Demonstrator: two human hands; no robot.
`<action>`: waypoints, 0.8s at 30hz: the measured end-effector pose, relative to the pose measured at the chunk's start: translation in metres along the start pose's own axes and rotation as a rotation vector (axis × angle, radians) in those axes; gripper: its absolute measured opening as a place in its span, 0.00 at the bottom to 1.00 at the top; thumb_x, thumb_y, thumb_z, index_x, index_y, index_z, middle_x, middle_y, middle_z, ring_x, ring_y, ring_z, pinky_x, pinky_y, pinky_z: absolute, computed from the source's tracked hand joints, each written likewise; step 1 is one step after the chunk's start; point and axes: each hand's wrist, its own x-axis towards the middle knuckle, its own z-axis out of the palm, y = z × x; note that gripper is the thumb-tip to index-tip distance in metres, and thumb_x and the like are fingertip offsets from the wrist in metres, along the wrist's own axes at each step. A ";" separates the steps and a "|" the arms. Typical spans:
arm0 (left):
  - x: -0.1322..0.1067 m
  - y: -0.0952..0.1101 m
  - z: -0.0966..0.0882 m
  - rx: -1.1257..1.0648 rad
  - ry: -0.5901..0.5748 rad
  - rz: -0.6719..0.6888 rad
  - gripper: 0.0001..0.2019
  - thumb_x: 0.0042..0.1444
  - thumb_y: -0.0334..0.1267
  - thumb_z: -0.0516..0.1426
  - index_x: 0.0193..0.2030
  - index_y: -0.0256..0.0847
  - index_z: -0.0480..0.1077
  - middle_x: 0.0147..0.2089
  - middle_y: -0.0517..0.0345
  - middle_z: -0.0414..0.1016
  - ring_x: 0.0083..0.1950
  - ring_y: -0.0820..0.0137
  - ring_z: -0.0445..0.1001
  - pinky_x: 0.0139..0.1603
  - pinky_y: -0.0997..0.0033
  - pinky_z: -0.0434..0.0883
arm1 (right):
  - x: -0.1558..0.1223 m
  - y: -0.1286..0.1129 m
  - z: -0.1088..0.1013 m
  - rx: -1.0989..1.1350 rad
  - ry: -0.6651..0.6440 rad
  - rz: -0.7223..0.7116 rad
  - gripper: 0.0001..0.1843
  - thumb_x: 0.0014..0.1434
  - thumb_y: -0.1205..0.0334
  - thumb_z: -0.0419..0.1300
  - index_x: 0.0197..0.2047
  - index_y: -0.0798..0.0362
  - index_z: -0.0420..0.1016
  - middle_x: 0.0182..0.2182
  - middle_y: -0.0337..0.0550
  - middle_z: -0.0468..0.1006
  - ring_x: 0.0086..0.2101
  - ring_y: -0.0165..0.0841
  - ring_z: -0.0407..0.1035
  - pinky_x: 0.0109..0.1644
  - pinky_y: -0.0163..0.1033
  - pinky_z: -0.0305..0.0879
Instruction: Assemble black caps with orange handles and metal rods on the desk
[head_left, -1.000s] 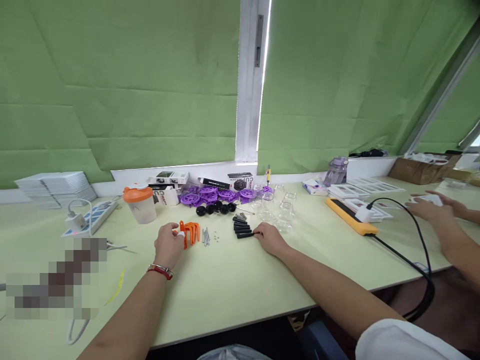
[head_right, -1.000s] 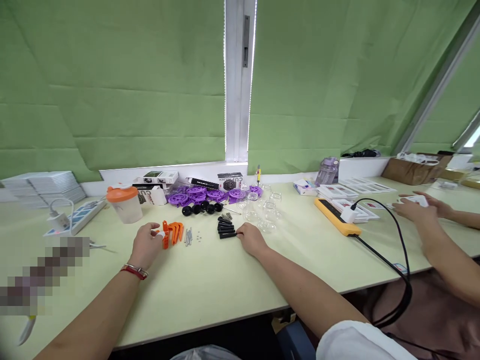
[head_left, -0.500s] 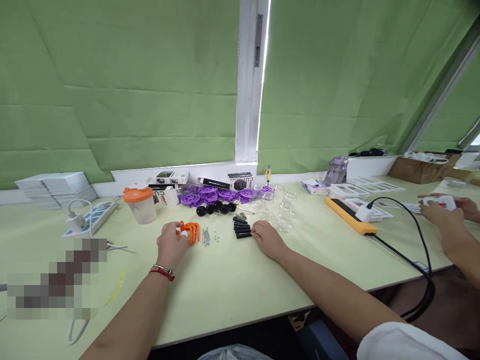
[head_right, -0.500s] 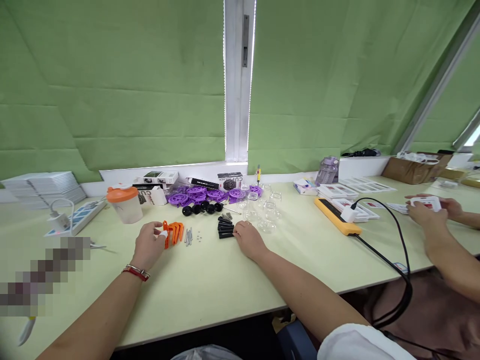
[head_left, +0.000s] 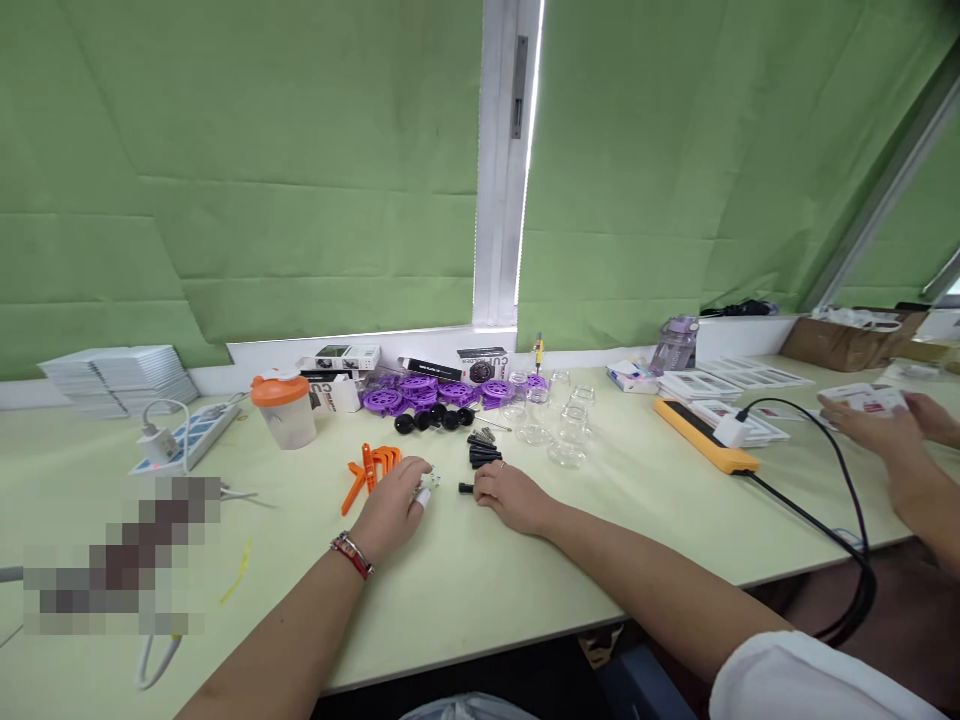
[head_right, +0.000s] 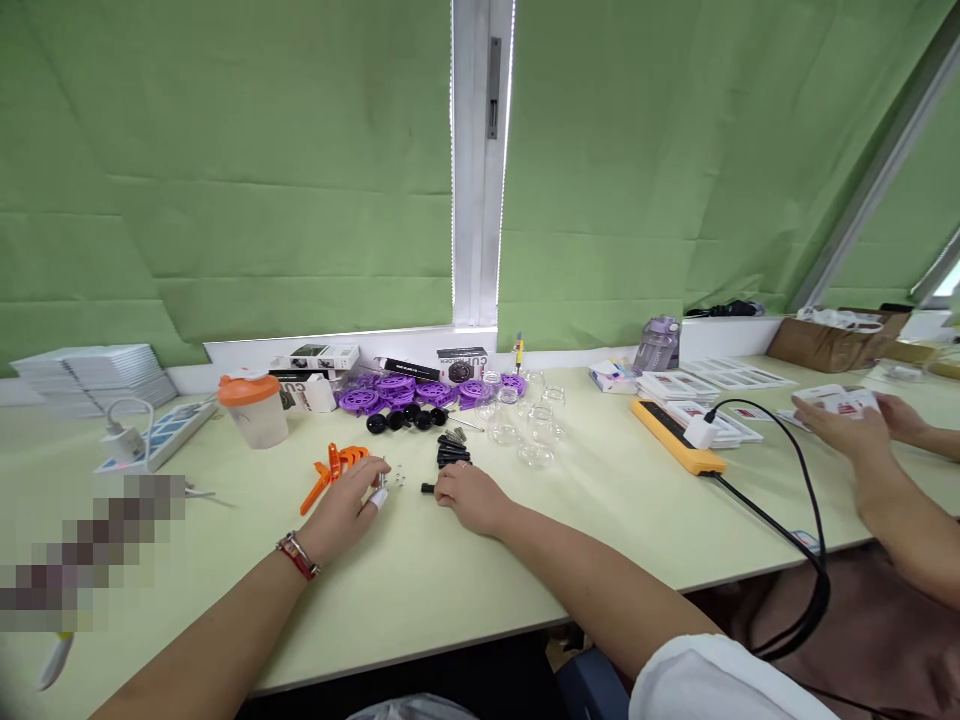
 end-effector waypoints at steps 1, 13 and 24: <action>-0.001 0.002 0.000 -0.011 -0.030 0.010 0.16 0.52 0.28 0.49 0.48 0.41 0.65 0.49 0.51 0.69 0.48 0.62 0.68 0.50 0.61 0.66 | 0.003 -0.003 0.003 0.029 -0.003 -0.021 0.07 0.59 0.68 0.54 0.32 0.53 0.74 0.35 0.45 0.73 0.37 0.35 0.62 0.43 0.41 0.59; 0.001 -0.003 0.000 -0.366 -0.149 -0.121 0.14 0.51 0.34 0.53 0.45 0.43 0.72 0.41 0.53 0.74 0.42 0.64 0.70 0.44 0.64 0.68 | 0.034 -0.037 0.032 0.912 0.128 0.254 0.02 0.52 0.66 0.57 0.28 0.53 0.71 0.26 0.36 0.69 0.29 0.29 0.61 0.37 0.36 0.57; 0.005 0.003 0.002 -0.685 -0.022 -0.313 0.09 0.46 0.42 0.59 0.33 0.40 0.72 0.31 0.60 0.72 0.34 0.70 0.69 0.38 0.68 0.68 | 0.043 -0.047 0.040 1.262 0.185 0.310 0.15 0.46 0.53 0.65 0.29 0.54 0.68 0.23 0.34 0.66 0.26 0.26 0.57 0.34 0.35 0.54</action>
